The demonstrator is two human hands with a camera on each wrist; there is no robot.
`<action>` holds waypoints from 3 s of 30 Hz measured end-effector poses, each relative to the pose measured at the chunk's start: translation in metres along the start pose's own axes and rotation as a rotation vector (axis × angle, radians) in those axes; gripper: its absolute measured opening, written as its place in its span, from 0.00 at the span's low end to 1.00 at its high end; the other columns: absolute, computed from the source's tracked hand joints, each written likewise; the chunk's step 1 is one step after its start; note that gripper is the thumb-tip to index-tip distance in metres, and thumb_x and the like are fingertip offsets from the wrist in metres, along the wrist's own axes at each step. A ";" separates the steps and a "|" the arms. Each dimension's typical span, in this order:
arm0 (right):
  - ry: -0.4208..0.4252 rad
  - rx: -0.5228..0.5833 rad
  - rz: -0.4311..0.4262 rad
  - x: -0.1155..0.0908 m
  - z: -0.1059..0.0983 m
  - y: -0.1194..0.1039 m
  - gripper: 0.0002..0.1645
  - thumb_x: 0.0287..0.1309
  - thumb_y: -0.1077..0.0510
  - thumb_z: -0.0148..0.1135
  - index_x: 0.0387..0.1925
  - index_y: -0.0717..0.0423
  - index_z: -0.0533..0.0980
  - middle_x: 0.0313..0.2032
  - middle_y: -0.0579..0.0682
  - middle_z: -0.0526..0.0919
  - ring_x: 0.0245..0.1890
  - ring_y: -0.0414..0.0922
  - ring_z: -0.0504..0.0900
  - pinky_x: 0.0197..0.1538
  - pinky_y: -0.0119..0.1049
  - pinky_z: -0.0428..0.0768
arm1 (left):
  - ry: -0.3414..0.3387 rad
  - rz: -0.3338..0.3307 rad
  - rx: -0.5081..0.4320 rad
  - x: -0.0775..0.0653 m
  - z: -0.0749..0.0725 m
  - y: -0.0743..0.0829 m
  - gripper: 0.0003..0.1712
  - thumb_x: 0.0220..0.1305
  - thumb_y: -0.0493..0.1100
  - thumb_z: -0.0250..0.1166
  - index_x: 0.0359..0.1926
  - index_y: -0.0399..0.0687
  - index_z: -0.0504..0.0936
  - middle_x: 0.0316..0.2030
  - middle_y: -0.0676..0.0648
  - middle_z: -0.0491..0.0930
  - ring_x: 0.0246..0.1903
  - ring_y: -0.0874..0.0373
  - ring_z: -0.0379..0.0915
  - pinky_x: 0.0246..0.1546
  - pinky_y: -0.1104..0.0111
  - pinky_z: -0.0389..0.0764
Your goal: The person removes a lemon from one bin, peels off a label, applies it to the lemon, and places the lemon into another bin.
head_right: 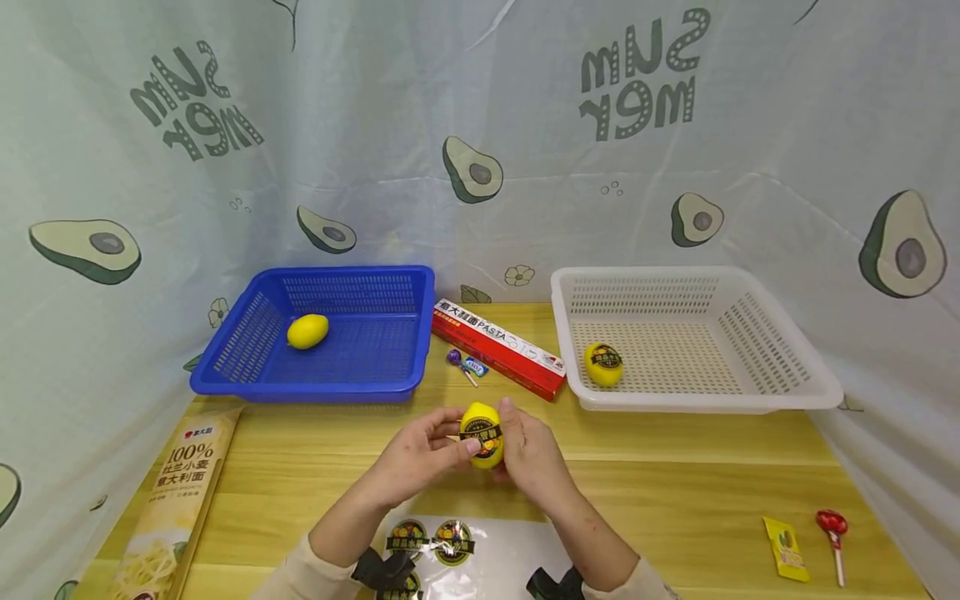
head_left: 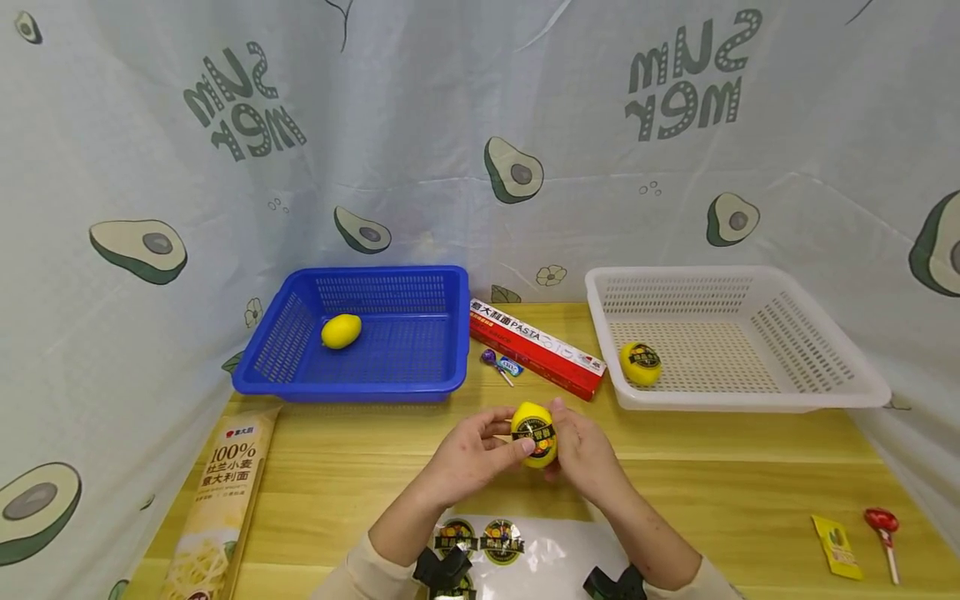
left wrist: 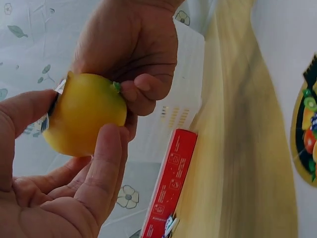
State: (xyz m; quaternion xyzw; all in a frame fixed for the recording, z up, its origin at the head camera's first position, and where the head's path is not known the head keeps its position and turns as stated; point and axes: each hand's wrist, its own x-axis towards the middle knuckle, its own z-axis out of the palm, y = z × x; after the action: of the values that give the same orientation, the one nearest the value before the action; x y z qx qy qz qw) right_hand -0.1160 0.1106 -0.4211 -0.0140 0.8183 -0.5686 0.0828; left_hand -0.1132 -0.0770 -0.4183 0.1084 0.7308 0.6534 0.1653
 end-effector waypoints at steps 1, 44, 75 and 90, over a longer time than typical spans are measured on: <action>-0.014 0.024 -0.007 0.000 0.000 0.000 0.34 0.81 0.41 0.37 0.54 0.63 0.78 0.32 0.56 0.82 0.21 0.47 0.81 0.28 0.37 0.85 | 0.003 0.000 -0.016 0.000 -0.002 0.000 0.33 0.67 0.45 0.69 0.67 0.33 0.71 0.55 0.34 0.80 0.43 0.56 0.83 0.46 0.66 0.86; -0.290 0.174 -0.242 -0.005 0.015 0.009 0.27 0.78 0.55 0.52 0.68 0.69 0.65 0.54 0.70 0.75 0.40 0.38 0.86 0.44 0.45 0.89 | 0.603 0.516 0.299 0.008 0.000 -0.021 0.24 0.72 0.42 0.62 0.16 0.49 0.86 0.19 0.50 0.84 0.21 0.68 0.75 0.23 0.74 0.77; 0.075 -0.231 -0.024 0.001 -0.002 -0.003 0.25 0.66 0.39 0.64 0.54 0.52 0.76 0.38 0.53 0.82 0.36 0.45 0.77 0.36 0.33 0.77 | 0.114 0.269 0.017 -0.001 0.025 -0.015 0.27 0.59 0.36 0.75 0.56 0.46 0.72 0.54 0.42 0.66 0.39 0.64 0.84 0.41 0.73 0.86; 0.263 -0.315 -0.321 -0.004 0.001 0.006 0.14 0.72 0.49 0.57 0.44 0.53 0.82 0.26 0.48 0.81 0.25 0.39 0.74 0.25 0.29 0.75 | 0.123 0.372 0.015 -0.002 0.028 -0.018 0.26 0.58 0.33 0.75 0.55 0.42 0.72 0.58 0.40 0.67 0.48 0.52 0.83 0.44 0.71 0.87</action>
State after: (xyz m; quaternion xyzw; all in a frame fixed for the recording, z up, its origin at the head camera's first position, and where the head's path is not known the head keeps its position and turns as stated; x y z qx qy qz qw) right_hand -0.1119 0.1123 -0.4267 -0.0824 0.8878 -0.4369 -0.1186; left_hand -0.0997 -0.0542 -0.4382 0.2026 0.7117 0.6727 -0.0041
